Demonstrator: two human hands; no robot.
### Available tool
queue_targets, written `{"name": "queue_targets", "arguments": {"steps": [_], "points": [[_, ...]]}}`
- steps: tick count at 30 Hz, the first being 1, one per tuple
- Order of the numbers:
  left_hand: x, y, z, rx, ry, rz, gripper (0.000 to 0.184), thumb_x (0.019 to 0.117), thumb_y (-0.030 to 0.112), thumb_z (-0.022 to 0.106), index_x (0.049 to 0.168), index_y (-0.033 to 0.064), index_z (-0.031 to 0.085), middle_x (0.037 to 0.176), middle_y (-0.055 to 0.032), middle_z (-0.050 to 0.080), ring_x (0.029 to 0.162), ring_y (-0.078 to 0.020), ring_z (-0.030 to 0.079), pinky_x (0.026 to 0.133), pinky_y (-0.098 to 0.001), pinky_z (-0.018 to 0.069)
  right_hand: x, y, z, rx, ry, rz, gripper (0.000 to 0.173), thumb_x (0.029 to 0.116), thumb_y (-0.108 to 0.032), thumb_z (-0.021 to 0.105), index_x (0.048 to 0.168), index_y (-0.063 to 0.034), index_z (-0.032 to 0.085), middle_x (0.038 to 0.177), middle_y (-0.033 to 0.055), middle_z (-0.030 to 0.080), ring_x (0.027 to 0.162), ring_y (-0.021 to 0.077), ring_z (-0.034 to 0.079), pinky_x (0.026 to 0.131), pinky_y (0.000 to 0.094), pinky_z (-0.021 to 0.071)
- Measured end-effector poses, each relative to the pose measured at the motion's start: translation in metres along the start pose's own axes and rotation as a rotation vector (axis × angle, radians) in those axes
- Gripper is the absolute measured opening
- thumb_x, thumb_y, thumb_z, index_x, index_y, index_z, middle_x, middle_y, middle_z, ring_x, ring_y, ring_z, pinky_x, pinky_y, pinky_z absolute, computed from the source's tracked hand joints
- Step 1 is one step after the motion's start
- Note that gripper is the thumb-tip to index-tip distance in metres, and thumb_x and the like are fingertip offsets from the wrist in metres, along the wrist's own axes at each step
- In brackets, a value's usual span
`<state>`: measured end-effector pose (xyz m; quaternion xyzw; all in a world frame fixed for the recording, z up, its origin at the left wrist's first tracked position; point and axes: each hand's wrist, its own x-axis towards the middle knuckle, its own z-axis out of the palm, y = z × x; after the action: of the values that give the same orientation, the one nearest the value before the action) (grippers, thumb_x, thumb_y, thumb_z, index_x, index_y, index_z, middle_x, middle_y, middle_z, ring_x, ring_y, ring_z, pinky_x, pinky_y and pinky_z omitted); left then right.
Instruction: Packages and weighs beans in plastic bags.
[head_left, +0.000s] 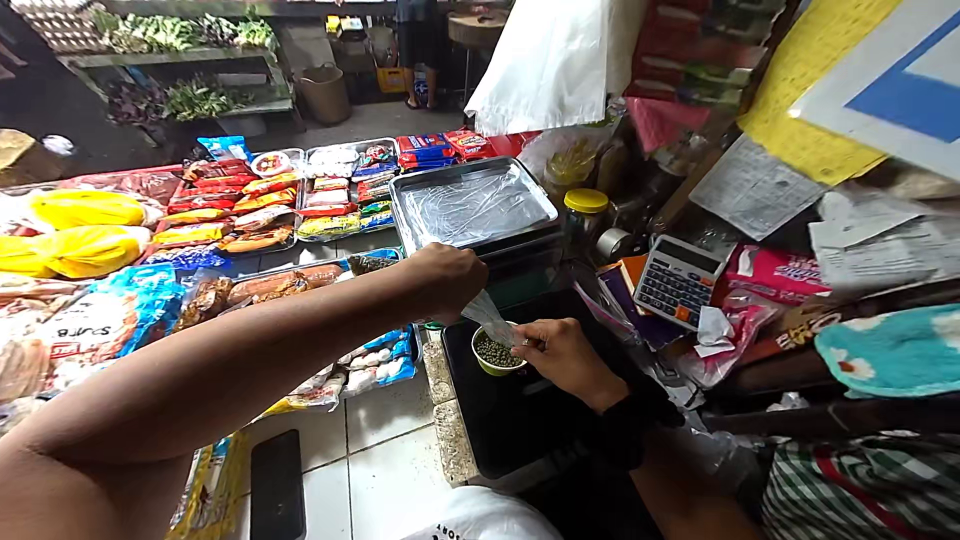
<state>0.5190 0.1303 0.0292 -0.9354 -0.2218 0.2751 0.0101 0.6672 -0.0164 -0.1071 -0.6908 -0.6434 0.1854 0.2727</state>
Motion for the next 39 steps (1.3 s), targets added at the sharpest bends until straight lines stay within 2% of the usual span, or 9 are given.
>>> {"name": "queue_targets", "arguments": {"steps": [6, 10, 12, 15, 17, 25, 32, 34, 39], "points": [[0.0, 0.0, -0.001, -0.002, -0.052, 0.008, 0.019, 0.0814, 0.01, 0.081, 0.092, 0.0041, 0.067, 0.087, -0.0113, 0.066, 0.085, -0.0308, 0.066, 0.071, -0.0517, 0.0515, 0.002, -0.002, -0.001, 0.015, 0.024, 0.013, 0.017, 0.0926, -0.009, 0.067, 0.098, 0.0004, 0.079, 0.09, 0.0152, 0.077, 0.083, 0.0224, 0.073, 0.081, 0.0376, 0.0567], [0.003, -0.001, 0.002, 0.008, -0.071, 0.015, 0.02, 0.0814, 0.011, 0.081, 0.093, 0.0037, 0.067, 0.088, -0.0118, 0.066, 0.086, -0.0317, 0.066, 0.071, -0.052, 0.0515, 0.002, -0.002, -0.002, -0.001, -0.007, 0.043, 0.025, 0.0896, -0.013, 0.073, 0.109, 0.002, 0.077, 0.092, 0.0153, 0.075, 0.079, 0.0201, 0.07, 0.078, 0.0324, 0.0564], [0.004, -0.001, 0.003, 0.025, -0.08, 0.015, 0.022, 0.0808, 0.012, 0.082, 0.096, 0.0044, 0.067, 0.089, -0.0114, 0.067, 0.087, -0.0314, 0.066, 0.072, -0.0518, 0.0516, 0.001, -0.002, -0.003, 0.008, -0.012, 0.048, 0.026, 0.0888, -0.012, 0.074, 0.11, 0.0021, 0.077, 0.094, 0.0154, 0.075, 0.081, 0.0194, 0.071, 0.079, 0.0309, 0.057], [0.004, 0.0, 0.002, 0.037, -0.104, 0.003, 0.028, 0.0809, 0.014, 0.083, 0.102, 0.0052, 0.068, 0.092, -0.0113, 0.067, 0.09, -0.0313, 0.067, 0.074, -0.0525, 0.0513, -0.001, 0.0, -0.001, 0.017, 0.076, -0.018, 0.015, 0.0892, -0.009, 0.07, 0.096, -0.0001, 0.08, 0.088, 0.0147, 0.076, 0.081, 0.0207, 0.074, 0.079, 0.0333, 0.0581], [0.004, 0.001, 0.0, 0.052, -0.123, -0.01, 0.027, 0.0812, 0.015, 0.083, 0.101, 0.0047, 0.069, 0.093, -0.012, 0.068, 0.091, -0.032, 0.067, 0.075, -0.0529, 0.0512, -0.003, 0.001, -0.001, 0.015, 0.119, -0.043, 0.013, 0.0894, -0.008, 0.069, 0.093, -0.0017, 0.081, 0.087, 0.014, 0.077, 0.082, 0.0206, 0.074, 0.079, 0.0337, 0.0581], [0.008, -0.005, 0.006, -0.014, -0.141, -0.009, 0.016, 0.0905, 0.019, 0.075, 0.096, 0.0057, 0.069, 0.09, -0.012, 0.068, 0.089, -0.032, 0.067, 0.075, -0.0537, 0.0514, -0.001, 0.001, 0.0, 0.071, 0.047, 0.046, 0.016, 0.0918, -0.009, 0.068, 0.098, -0.002, 0.081, 0.094, 0.0144, 0.077, 0.091, 0.0206, 0.074, 0.087, 0.0349, 0.0562], [0.016, -0.045, 0.059, -0.237, -0.039, 0.189, 0.029, 0.1016, 0.03, 0.064, 0.092, 0.0029, 0.07, 0.083, -0.0116, 0.066, 0.081, -0.0283, 0.064, 0.076, -0.0509, 0.051, 0.013, -0.007, -0.006, 0.113, 0.005, 0.06, 0.015, 0.0938, -0.007, 0.067, 0.099, -0.0017, 0.08, 0.095, 0.0115, 0.077, 0.09, 0.0138, 0.073, 0.087, 0.0293, 0.0559], [0.013, -0.059, 0.084, -0.367, 0.023, 0.243, 0.032, 0.1022, 0.028, 0.063, 0.084, 0.0021, 0.068, 0.074, -0.0105, 0.062, 0.073, -0.0261, 0.061, 0.07, -0.0489, 0.0494, 0.018, -0.015, -0.01, 0.097, -0.019, 0.039, 0.016, 0.0948, -0.008, 0.066, 0.1, -0.0022, 0.08, 0.095, 0.0114, 0.077, 0.09, 0.0141, 0.073, 0.088, 0.0301, 0.0557], [0.01, -0.069, 0.157, -0.678, 0.168, 0.329, 0.036, 0.1002, 0.024, 0.063, 0.079, -0.0048, 0.06, 0.066, -0.0142, 0.056, 0.063, -0.0268, 0.056, 0.062, -0.0483, 0.0458, 0.036, -0.033, -0.02, 0.048, -0.137, 0.04, 0.016, 0.0975, -0.01, 0.065, 0.101, -0.002, 0.078, 0.094, 0.0111, 0.075, 0.088, 0.0153, 0.07, 0.085, 0.0328, 0.0541]]}}
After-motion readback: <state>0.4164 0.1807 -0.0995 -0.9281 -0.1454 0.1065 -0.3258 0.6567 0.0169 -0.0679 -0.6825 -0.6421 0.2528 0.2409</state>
